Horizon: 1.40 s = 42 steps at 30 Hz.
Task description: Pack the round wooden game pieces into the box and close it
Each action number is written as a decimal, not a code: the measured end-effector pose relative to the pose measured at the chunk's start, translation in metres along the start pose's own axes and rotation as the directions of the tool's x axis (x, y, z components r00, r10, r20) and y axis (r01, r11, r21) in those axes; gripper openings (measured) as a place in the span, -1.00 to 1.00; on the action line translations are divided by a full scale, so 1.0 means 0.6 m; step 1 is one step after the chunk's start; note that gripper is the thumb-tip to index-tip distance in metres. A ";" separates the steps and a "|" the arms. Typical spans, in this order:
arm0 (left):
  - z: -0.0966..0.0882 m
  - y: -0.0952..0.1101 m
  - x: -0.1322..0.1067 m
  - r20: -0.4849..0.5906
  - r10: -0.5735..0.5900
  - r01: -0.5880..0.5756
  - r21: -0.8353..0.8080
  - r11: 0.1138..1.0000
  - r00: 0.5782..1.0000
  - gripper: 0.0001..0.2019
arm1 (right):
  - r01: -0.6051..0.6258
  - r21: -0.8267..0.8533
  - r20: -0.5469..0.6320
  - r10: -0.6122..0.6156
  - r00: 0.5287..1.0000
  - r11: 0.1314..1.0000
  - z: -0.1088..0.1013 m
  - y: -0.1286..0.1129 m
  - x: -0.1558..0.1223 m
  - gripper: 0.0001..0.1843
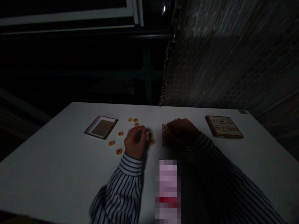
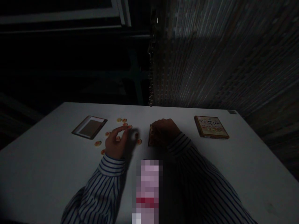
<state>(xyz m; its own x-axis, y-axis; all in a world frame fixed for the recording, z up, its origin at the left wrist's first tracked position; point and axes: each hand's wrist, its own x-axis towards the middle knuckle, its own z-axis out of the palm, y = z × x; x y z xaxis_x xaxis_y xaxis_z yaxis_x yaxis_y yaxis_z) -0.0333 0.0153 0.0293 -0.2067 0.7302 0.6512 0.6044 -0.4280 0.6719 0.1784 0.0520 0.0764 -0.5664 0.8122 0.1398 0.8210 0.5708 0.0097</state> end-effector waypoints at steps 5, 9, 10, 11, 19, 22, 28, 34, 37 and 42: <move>-0.004 0.002 -0.006 0.138 0.134 -0.138 0.024 0.990 0.981 -0.90 | -0.033 0.024 -0.119 0.035 0.992 0.999 0.004 0.002 0.001 -0.70; -0.019 0.004 -0.010 0.170 0.136 -0.148 0.060 0.987 0.976 -0.92 | -0.040 0.057 -0.149 0.048 0.988 0.998 0.001 -0.004 0.003 -0.68; -0.024 0.003 -0.011 0.173 0.128 -0.142 0.070 0.987 0.977 -0.92 | -0.031 0.066 -0.155 0.041 0.987 0.997 0.001 -0.006 0.003 -0.68; -0.030 0.002 -0.011 0.171 0.120 -0.135 0.080 0.988 0.978 -0.92 | -0.027 0.070 -0.162 0.038 0.986 0.997 0.000 -0.009 0.004 -0.67; -0.079 -0.034 -0.001 0.147 0.083 -0.110 0.189 0.976 0.986 -0.89 | -0.013 0.089 -0.148 0.026 0.989 0.996 -0.013 -0.048 0.017 -0.67; -0.090 -0.055 0.001 0.142 0.069 -0.100 0.228 0.968 0.987 -0.85 | 0.005 0.102 -0.165 0.011 0.986 0.995 -0.017 -0.060 0.025 -0.67; -0.082 -0.089 -0.010 0.221 0.087 -0.154 0.310 0.938 0.971 -0.78 | 0.065 0.115 -0.166 -0.045 0.985 0.991 -0.012 -0.085 0.044 -0.66; -0.063 -0.116 -0.032 0.221 0.094 -0.176 0.386 0.906 0.971 -0.77 | 0.091 0.140 -0.154 -0.069 0.986 0.986 0.006 -0.120 0.061 -0.68; -0.060 -0.128 -0.038 0.270 0.090 -0.196 0.398 0.896 0.959 -0.73 | 0.086 0.138 -0.128 -0.068 0.989 0.987 0.025 -0.134 0.067 -0.69; -0.058 -0.134 -0.041 0.325 0.067 -0.212 0.435 0.875 0.943 -0.69 | 0.116 0.134 -0.029 -0.113 0.993 0.984 0.057 -0.146 0.070 -0.69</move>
<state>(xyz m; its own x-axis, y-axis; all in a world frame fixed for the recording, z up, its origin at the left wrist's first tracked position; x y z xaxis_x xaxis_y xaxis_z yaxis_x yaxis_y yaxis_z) -0.1038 0.0131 -0.0286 0.0951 0.8333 0.5446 0.9072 -0.2978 0.2971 0.0803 0.0405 0.0477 -0.6535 0.7384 0.1662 0.7325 0.6723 -0.1068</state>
